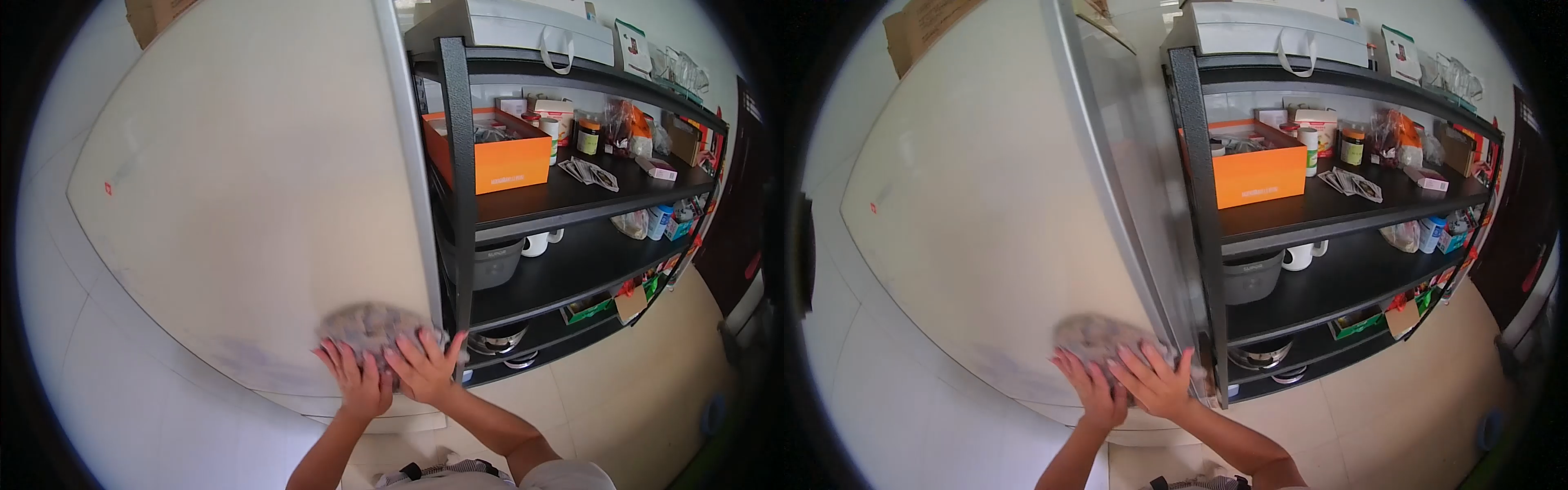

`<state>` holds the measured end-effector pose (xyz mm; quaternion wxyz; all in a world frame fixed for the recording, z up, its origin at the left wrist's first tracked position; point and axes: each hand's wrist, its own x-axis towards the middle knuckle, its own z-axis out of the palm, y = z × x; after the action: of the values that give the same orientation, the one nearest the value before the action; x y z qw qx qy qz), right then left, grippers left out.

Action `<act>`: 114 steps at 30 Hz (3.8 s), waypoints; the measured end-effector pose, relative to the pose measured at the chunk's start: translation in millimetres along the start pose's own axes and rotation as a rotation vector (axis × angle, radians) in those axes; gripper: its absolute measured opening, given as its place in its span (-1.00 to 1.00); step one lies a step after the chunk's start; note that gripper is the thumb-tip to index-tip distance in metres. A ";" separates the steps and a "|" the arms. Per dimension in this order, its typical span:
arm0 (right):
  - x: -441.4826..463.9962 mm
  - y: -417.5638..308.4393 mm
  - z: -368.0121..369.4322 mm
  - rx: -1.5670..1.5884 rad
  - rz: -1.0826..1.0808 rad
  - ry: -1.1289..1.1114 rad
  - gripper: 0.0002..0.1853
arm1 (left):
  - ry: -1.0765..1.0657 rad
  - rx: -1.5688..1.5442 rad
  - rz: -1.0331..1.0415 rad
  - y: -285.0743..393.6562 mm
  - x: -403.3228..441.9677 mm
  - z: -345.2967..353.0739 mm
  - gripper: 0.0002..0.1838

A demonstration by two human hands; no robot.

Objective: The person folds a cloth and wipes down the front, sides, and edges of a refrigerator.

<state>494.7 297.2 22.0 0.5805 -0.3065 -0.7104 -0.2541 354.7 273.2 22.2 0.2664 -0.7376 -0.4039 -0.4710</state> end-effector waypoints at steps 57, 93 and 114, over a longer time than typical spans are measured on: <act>-59.9 94.0 23.5 1.292 0.113 -0.039 -0.13 | 0.123 0.214 -0.434 126.7 8.2 91.8 -0.05; -47.8 107.0 27.0 1.356 0.019 -0.084 -0.22 | 0.279 0.293 -0.372 119.4 11.5 102.3 -0.18; -109.3 101.7 37.4 1.330 0.115 -0.072 -0.24 | 0.145 0.315 -0.439 121.9 -57.8 124.8 -0.11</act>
<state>559.1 378.1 -92.1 0.6342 0.0709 -0.7172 0.2799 504.5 284.9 -83.7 0.2974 -0.5463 -0.6023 -0.5004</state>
